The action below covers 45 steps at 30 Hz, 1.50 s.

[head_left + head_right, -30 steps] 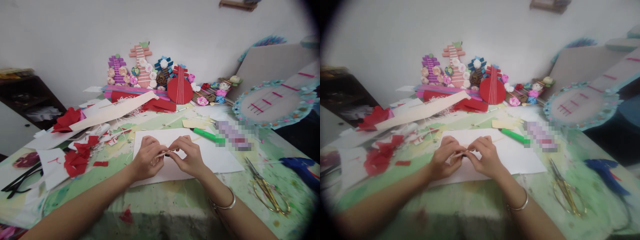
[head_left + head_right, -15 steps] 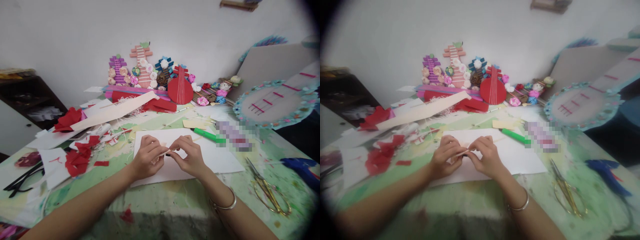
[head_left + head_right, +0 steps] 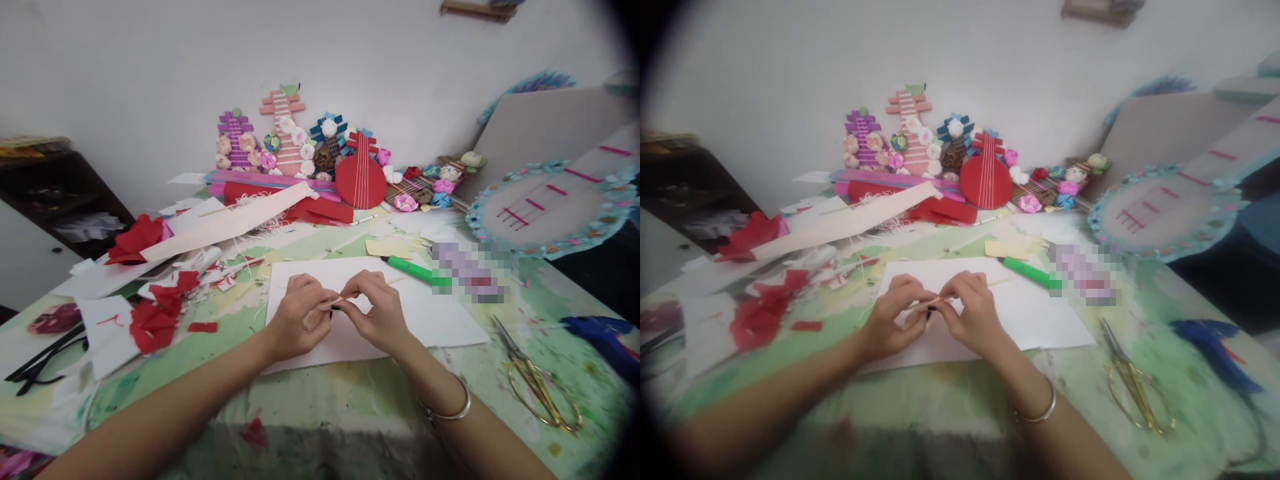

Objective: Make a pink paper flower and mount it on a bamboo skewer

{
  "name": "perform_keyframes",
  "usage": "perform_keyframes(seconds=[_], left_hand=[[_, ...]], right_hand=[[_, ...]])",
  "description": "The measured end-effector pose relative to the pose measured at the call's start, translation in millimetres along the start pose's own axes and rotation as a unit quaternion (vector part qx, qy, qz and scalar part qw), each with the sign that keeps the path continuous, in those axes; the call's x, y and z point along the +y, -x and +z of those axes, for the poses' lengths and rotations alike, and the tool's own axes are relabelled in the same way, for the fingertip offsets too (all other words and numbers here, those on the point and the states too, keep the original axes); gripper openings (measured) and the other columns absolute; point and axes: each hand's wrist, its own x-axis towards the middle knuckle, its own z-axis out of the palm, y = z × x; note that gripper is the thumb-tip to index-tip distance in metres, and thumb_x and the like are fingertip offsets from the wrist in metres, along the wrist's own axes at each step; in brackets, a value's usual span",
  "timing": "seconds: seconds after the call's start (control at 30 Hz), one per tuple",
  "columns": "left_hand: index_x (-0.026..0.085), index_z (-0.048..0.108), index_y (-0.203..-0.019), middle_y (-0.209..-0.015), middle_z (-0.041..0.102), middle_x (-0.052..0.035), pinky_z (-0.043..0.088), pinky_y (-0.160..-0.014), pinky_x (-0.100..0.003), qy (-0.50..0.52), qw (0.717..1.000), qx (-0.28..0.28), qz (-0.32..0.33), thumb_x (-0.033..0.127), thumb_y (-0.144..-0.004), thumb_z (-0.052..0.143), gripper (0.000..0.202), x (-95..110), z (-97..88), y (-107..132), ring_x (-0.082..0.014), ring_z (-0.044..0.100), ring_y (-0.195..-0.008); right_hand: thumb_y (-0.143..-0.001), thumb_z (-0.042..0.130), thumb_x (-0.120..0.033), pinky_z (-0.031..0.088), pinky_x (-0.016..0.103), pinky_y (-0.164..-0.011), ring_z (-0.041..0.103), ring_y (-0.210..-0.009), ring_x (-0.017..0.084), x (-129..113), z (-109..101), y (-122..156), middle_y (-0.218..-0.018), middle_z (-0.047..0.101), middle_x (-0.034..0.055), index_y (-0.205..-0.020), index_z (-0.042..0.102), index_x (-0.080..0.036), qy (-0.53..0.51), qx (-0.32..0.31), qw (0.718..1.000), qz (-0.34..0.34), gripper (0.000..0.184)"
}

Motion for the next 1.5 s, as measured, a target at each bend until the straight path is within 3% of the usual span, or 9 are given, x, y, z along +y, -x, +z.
perform_keyframes(seconds=[0.2,0.4,0.7,0.87,1.07,1.5], left_hand=[[0.016,0.06,-0.095,-0.074,0.06,-0.0056,0.04,-0.073,-0.037,0.048,0.999,-0.01,-0.014,0.019,-0.077,0.056,0.019,3,-3.7,-3,-0.0195,0.049,-0.075],[0.016,0.062,-0.093,-0.074,0.063,-0.0053,0.04,-0.074,-0.035,0.06,0.998,0.002,-0.025,0.015,-0.082,0.054,0.014,-1,-1.2,-2,-0.0182,0.051,-0.076],[0.016,0.064,-0.094,-0.074,0.063,-0.005,0.041,-0.072,-0.033,0.08,0.996,0.0,-0.041,0.013,-0.084,0.053,0.016,-7,-1.0,-3,-0.0172,0.052,-0.077],[0.017,0.065,-0.092,-0.073,0.065,-0.0044,0.041,-0.074,-0.033,0.052,0.998,0.0,-0.021,0.015,-0.083,0.054,0.014,-9,-0.5,-3,-0.0167,0.053,-0.075],[0.018,0.066,-0.091,-0.07,0.064,-0.0037,0.04,-0.072,-0.034,0.054,0.998,0.011,-0.01,0.013,-0.08,0.057,0.015,-10,0.3,-4,-0.0163,0.052,-0.072],[0.017,0.062,-0.095,-0.076,0.065,-0.0044,0.041,-0.074,-0.035,0.059,0.998,0.004,-0.017,0.008,-0.073,0.059,0.023,-5,-1.9,-5,-0.0169,0.052,-0.073]], right_hand=[[-0.082,0.06,-0.021,0.034,0.032,-0.068,0.051,-0.067,0.014,2,2,1,-0.07,0.058,0.0003,-0.076,0.05,-0.019,0.004,0.008,1.0,-0.008,0.012],[-0.084,0.057,-0.02,0.034,0.031,-0.068,0.05,-0.068,0.015,3,3,1,-0.07,0.058,0.0011,-0.076,0.049,-0.019,0.042,0.019,0.998,-0.032,0.012],[-0.087,0.053,-0.028,0.035,0.027,-0.062,0.048,-0.065,0.015,7,1,5,-0.069,0.057,0.0035,-0.075,0.054,-0.017,0.088,-0.037,0.995,0.005,0.016],[-0.086,0.054,-0.027,0.034,0.027,-0.067,0.049,-0.066,0.013,5,-6,1,-0.069,0.059,0.0017,-0.077,0.057,-0.017,0.038,-0.084,0.995,0.04,0.014],[-0.082,0.06,-0.024,0.031,0.029,-0.07,0.047,-0.058,0.009,3,-6,-2,-0.065,0.06,-0.0027,-0.071,0.056,-0.016,-0.009,-0.076,0.994,0.081,0.014],[-0.078,0.065,-0.019,0.031,0.03,-0.075,0.054,-0.064,0.01,1,-5,-3,-0.069,0.062,-0.0032,-0.071,0.056,-0.017,-0.045,-0.058,0.99,0.121,0.012]])
